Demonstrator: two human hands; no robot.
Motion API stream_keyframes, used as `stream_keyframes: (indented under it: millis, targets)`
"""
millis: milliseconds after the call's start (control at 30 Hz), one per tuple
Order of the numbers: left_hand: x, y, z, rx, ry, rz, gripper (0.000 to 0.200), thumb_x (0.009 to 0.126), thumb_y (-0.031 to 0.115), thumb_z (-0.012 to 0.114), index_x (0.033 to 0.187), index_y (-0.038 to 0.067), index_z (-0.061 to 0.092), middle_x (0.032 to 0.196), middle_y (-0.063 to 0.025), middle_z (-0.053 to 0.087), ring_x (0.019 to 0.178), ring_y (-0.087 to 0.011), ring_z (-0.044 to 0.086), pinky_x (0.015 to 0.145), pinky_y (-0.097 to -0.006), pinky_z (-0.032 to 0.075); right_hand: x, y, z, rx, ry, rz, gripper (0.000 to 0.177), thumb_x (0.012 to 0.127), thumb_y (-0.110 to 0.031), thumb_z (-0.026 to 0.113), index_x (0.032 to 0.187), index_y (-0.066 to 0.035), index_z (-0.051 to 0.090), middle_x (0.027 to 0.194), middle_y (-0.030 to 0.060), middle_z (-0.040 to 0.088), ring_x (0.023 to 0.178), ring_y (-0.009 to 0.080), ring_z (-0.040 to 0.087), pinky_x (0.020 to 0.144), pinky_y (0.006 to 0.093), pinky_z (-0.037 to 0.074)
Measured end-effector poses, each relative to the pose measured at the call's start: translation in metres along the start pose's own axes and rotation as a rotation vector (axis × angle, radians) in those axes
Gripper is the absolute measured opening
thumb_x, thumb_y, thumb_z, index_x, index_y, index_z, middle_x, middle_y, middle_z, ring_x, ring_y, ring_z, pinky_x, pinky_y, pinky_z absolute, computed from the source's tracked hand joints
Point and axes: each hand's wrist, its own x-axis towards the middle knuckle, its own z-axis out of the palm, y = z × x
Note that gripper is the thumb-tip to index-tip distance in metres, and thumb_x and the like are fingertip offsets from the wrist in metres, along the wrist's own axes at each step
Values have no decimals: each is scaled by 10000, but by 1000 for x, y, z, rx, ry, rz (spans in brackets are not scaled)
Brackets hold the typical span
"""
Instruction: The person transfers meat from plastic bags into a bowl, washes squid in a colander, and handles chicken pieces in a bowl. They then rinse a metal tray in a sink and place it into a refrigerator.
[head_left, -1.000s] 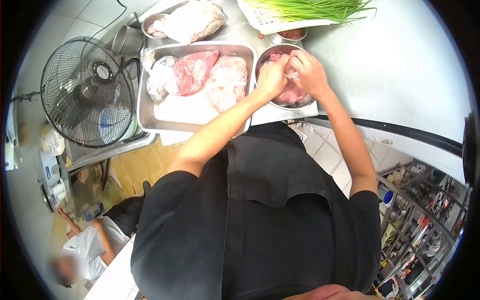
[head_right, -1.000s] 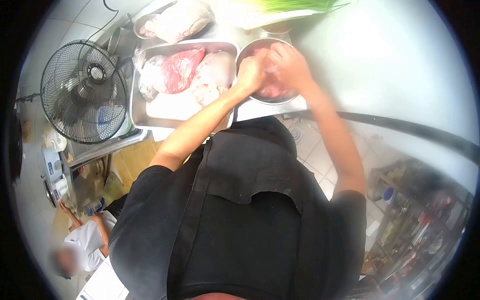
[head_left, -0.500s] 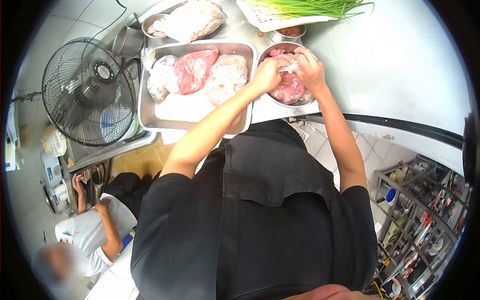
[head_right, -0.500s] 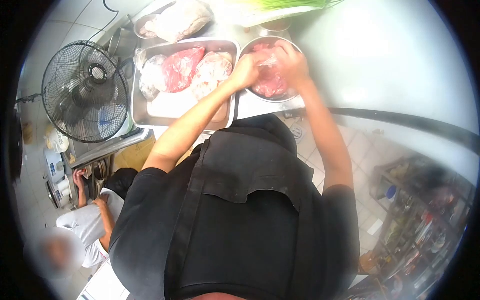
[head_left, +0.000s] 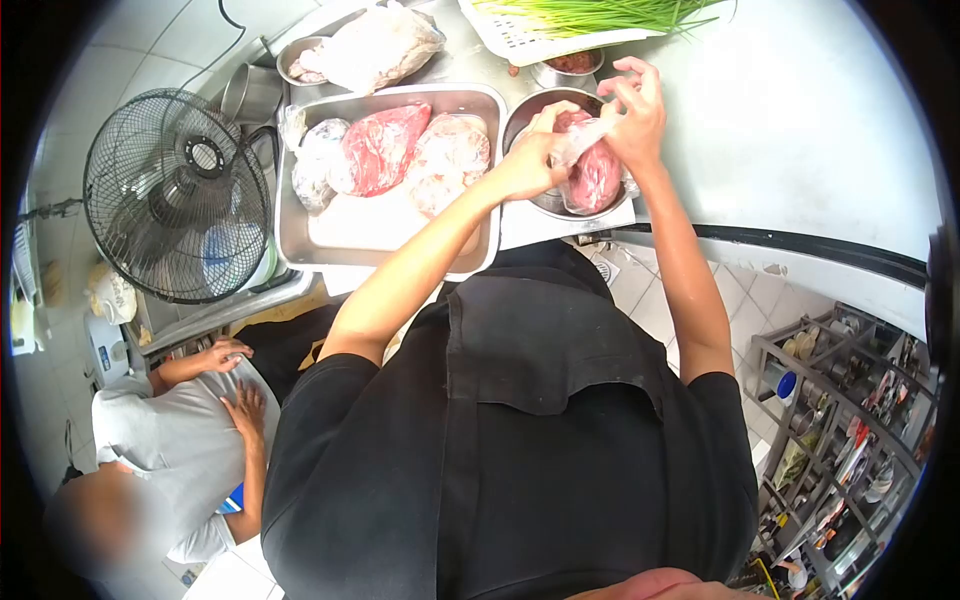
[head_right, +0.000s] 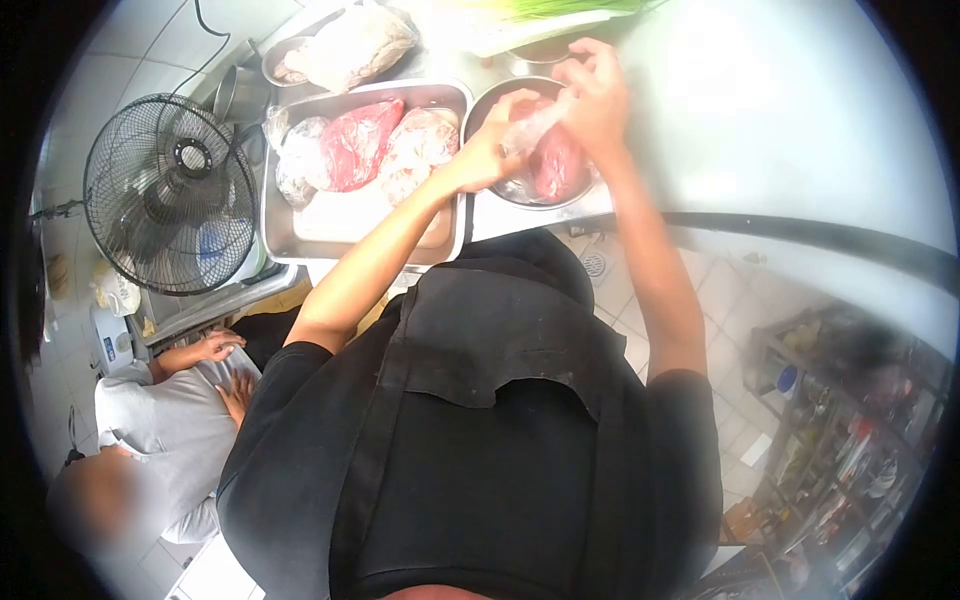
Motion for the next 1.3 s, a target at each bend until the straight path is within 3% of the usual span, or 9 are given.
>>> stream_keyframes:
  millis: [33, 100, 167, 200, 300, 600, 867, 1133, 1300]
  targets:
    - [4, 1, 2, -208, 70, 3, 287, 775, 96, 568, 1054, 39, 602, 1317, -141, 349, 1235, -277, 320, 975, -389, 304, 3, -4, -1, -3, 1, 4, 197, 606, 41, 526, 732, -79, 620, 1001, 71, 543, 716, 187, 535, 570, 304, 450]
    - [13, 5, 10, -118, 117, 190, 272, 798, 127, 572, 1046, 20, 610, 1242, -118, 434, 1154, -232, 417, 931, -350, 355, 6, -10, -4, -135, -25, -339, 169, 575, 19, 554, 706, -72, 606, 1038, 69, 535, 714, 203, 522, 594, 310, 456]
    - [18, 8, 15, -385, 179, -69, 155, 751, 119, 602, 821, -16, 628, 986, -119, 577, 929, -243, 548, 805, -338, 411, 2, 1, 1, -164, -76, -342, 180, 553, 10, 567, 710, -76, 592, 1059, 60, 525, 756, 220, 511, 615, 321, 459]
    - [20, 4, 21, -246, 327, -28, 133, 770, 111, 605, 708, -7, 594, 689, -51, 568, 641, -164, 543, 606, -307, 417, 0, 4, 3, -132, -59, -191, 198, 548, 18, 561, 716, -83, 588, 1053, 59, 524, 781, 228, 508, 628, 330, 457]
    - [15, -6, 31, -433, 297, -313, 167, 754, 79, 617, 626, 19, 529, 559, -2, 477, 529, -94, 448, 490, -292, 348, -4, 17, 10, -120, -39, 12, 228, 537, 33, 549, 723, -95, 576, 1036, 62, 520, 830, 251, 498, 665, 353, 447]
    - [2, 3, 33, -521, 267, -282, 308, 696, -25, 559, 535, 108, 332, 552, 83, 315, 520, -26, 293, 448, -234, 224, 3, 30, 22, -326, 85, 113, 253, 517, 33, 583, 698, -141, 553, 979, 65, 512, 901, 308, 476, 748, 391, 393]
    - [-4, 6, 32, -376, 309, -217, 324, 660, -71, 532, 532, 84, 277, 534, 48, 288, 530, -35, 277, 459, -243, 232, 0, 47, 31, -294, 138, 311, 272, 519, 30, 634, 697, -166, 571, 968, 58, 527, 916, 316, 475, 780, 386, 393]
    - [-29, 10, 46, -352, 319, -82, 284, 608, -100, 482, 563, 27, 232, 536, -36, 220, 499, -94, 226, 451, -298, 218, -8, 113, 16, 90, 46, 638, 174, 638, 109, 480, 691, -42, 548, 761, 60, 609, 605, 121, 528, 555, 236, 420]
    - [-29, 14, 37, -285, 346, -73, 289, 607, -101, 485, 569, 24, 227, 526, -53, 227, 479, -126, 215, 443, -308, 206, -14, 150, 30, 171, 120, 504, 206, 676, 140, 444, 648, -45, 529, 734, 78, 623, 602, 102, 514, 547, 233, 416]
